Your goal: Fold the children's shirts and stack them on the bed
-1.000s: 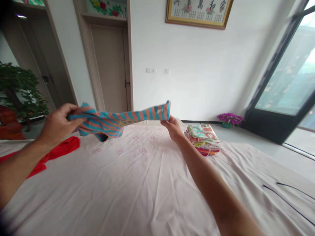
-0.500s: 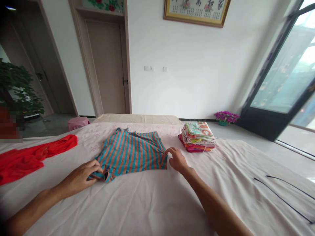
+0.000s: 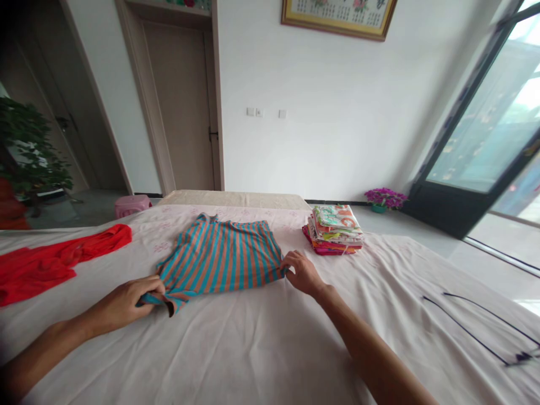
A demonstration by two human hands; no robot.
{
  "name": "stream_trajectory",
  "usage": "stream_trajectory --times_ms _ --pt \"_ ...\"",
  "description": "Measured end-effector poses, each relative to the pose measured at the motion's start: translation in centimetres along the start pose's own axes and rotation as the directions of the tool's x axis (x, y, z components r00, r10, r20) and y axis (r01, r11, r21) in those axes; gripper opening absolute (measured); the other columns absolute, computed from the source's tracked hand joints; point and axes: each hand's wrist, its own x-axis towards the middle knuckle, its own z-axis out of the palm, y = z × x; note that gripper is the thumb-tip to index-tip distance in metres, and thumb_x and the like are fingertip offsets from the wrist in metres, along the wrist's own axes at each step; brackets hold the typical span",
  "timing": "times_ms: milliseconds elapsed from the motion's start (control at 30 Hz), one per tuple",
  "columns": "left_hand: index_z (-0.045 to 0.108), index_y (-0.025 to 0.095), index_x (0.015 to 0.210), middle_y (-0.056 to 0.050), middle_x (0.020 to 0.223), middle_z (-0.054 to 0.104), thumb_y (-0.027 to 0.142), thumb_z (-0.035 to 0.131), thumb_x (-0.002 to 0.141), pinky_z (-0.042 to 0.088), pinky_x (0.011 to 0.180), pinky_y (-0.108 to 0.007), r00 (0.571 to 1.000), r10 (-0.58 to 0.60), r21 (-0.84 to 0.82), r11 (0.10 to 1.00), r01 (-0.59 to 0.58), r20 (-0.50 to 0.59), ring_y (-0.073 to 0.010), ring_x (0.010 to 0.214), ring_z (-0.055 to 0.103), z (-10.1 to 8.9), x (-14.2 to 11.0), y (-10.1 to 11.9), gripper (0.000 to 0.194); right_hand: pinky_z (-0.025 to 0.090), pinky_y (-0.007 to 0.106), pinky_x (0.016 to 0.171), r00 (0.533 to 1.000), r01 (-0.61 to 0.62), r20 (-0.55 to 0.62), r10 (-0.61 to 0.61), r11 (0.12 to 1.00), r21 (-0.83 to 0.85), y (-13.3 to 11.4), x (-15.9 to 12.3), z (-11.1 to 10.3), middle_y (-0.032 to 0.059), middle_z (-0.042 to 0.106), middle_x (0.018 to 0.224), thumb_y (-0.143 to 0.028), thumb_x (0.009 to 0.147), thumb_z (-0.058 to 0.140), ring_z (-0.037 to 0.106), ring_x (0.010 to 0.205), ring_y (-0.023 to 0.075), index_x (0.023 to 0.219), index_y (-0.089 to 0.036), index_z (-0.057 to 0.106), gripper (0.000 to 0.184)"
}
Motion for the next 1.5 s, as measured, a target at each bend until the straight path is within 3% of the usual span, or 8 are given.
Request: stream_trajectory --times_ms 333,500,667,867,1000,1133,1300,1500 --pt "0.059 0.025 0.089 0.003 0.092 0.066 0.007 0.046 0.066 0.04 0.073 -0.024 0.982 -0.07 0.007 0.997 0.07 0.173 -0.0167 0.088 0.064 0.4 -3.9 1.5 0.032 0.045 0.03 0.082 0.995 0.001 0.102 -0.003 1.0 0.021 -0.3 -3.9 -1.3 0.0027 0.067 0.088 0.0 0.064 0.049 0.059 0.088 0.0191 0.077 -0.022 0.067 0.032" --pt "0.063 0.022 0.078 0.004 0.068 0.063 0.036 0.058 0.079 0.036 0.055 -0.023 0.929 -0.137 -0.18 0.961 0.208 0.343 -0.0153 0.064 0.059 -1.3 -3.1 1.6 0.015 0.046 0.03 0.085 0.981 -0.162 0.105 0.162 0.987 -0.003 -1.1 -1.6 -1.9 0.0028 0.07 0.085 -0.001 0.065 0.043 0.062 0.087 0.019 0.074 -0.022 0.069 0.034" --pt "0.067 0.022 0.093 -0.002 0.09 0.073 0.052 0.036 0.093 0.05 0.076 -0.028 0.975 -0.221 -0.326 0.922 0.207 -0.008 -0.0206 0.088 0.068 -1.2 3.5 2.3 0.042 0.043 0.032 0.1 0.975 -0.217 0.068 0.214 0.975 0.038 -6.6 5.0 1.2 0.0072 0.067 0.122 -0.016 0.091 0.038 0.06 0.113 0.021 0.119 -0.02 0.066 0.04" --pt "0.051 0.011 0.139 -0.016 0.146 0.052 0.042 0.035 0.094 0.034 0.114 -0.039 0.954 -0.187 -0.048 0.982 0.181 -0.235 -0.0254 0.138 0.045 4.7 10.4 2.3 0.056 0.026 0.043 0.118 0.97 -0.113 0.216 0.112 0.994 -0.012 -13.1 9.9 10.3 0.011 0.036 0.157 -0.039 0.1 0.036 0.029 0.146 0.0259 0.151 -0.016 0.036 0.056" --pt "0.046 0.016 0.145 -0.016 0.155 0.04 0.05 0.039 0.094 0.022 0.118 -0.048 0.961 -0.185 0.148 0.965 0.218 -0.208 -0.0307 0.147 0.029 7.4 9.6 0.0 0.062 0.012 0.046 0.122 0.946 -0.136 0.283 0.16 0.985 -0.104 -10.7 9.9 12.4 0.0092 0.026 0.162 -0.052 0.101 0.031 0.017 0.15 0.0265 0.154 -0.016 0.03 0.064" --pt "0.045 0.024 0.147 -0.013 0.158 0.036 0.053 0.04 0.094 0.02 0.116 -0.056 0.93 -0.276 0.205 0.922 0.327 -0.244 -0.0356 0.147 0.028 7.7 7.8 -2.4 0.061 0.006 0.044 0.122 0.869 -0.35 0.26 0.422 0.894 -0.279 -4.8 9.0 10.3 0.0078 0.02 0.163 -0.053 0.101 0.026 0.013 0.151 0.0239 0.156 -0.017 0.026 0.066" --pt "0.058 0.017 0.133 -0.013 0.144 0.054 0.044 0.035 0.096 0.03 0.115 -0.041 0.912 -0.295 0.068 0.943 0.326 -0.284 -0.0251 0.138 0.044 6.2 7.3 -4.1 0.051 0.008 0.045 0.121 0.809 -0.46 0.198 0.553 0.806 -0.372 -0.6 7.5 8.5 0.0079 0.019 0.163 -0.052 0.101 0.019 0.014 0.151 0.0231 0.156 -0.015 0.025 0.067" --pt "0.06 0.018 0.126 -0.013 0.125 0.066 0.033 0.043 0.089 0.048 0.096 -0.032 0.691 -0.621 -0.142 0.773 0.619 -0.369 -0.0234 0.116 0.062 3.0 9.3 -6.4 0.043 0.011 0.048 0.119 0.825 -0.462 0.155 0.543 0.807 -0.367 -0.6 7.2 9.2 0.0086 0.022 0.163 -0.051 0.101 0.021 0.016 0.15 0.025 0.155 -0.015 0.029 0.065"
